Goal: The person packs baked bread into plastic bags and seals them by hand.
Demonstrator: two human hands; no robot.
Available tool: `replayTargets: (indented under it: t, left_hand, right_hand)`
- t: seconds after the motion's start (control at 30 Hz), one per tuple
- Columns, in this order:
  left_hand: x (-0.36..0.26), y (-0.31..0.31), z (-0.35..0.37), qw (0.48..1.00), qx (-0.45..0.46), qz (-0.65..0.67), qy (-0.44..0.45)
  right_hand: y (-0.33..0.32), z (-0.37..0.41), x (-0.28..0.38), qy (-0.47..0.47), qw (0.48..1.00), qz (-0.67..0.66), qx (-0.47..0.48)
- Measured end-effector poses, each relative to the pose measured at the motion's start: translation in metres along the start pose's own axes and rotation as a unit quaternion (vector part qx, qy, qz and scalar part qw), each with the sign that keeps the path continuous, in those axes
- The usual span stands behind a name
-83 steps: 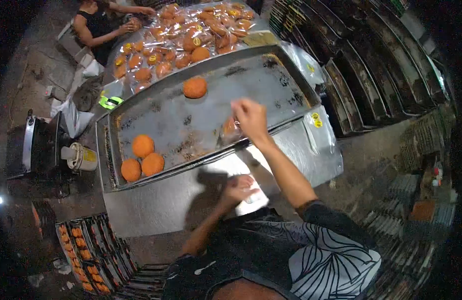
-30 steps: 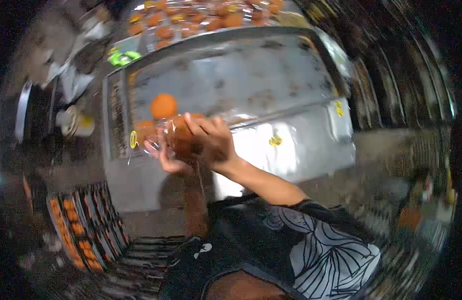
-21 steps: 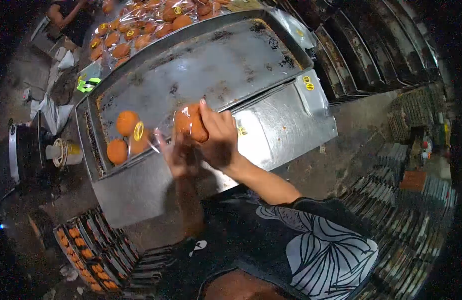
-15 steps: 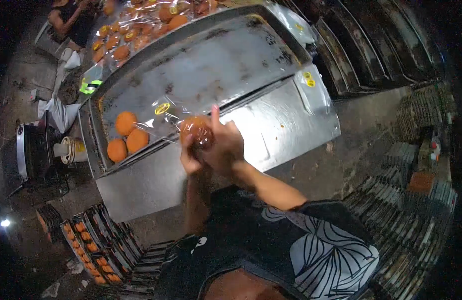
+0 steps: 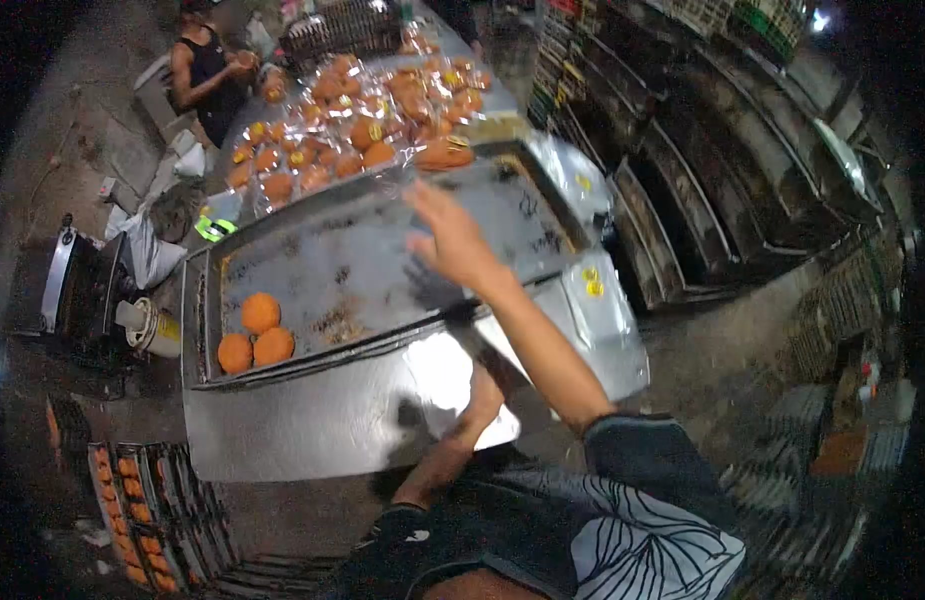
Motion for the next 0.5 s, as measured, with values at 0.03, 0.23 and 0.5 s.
replayTargets:
  t: [0.03,0.23,0.5]
  left_hand:
    - [0.008,0.005,0.001,0.990,0.031,0.106,-0.083]
    - [-0.026,-0.083,-0.003,0.933,0.238,0.129,-0.239]
    - [-0.111,-0.121,0.010,0.902,0.308,0.153,-0.259]
  right_hand:
    - [-0.003,0.029,0.000,0.057,0.987,-0.082,0.128]
    - [-0.042,0.249,0.027,0.432,0.789,-0.305,0.313]
    - [-0.051,0.259,0.074,0.381,0.820,-0.162,0.394]
Point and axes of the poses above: each hand's wrist, its own z-axis away from the middle knuckle, its own y-axis out of the palm, x = y × z, the point moved 1 cm from there along -z, towards the middle knuckle, and after that the axes turned 2 degrees about x, right-handed, at the moved point
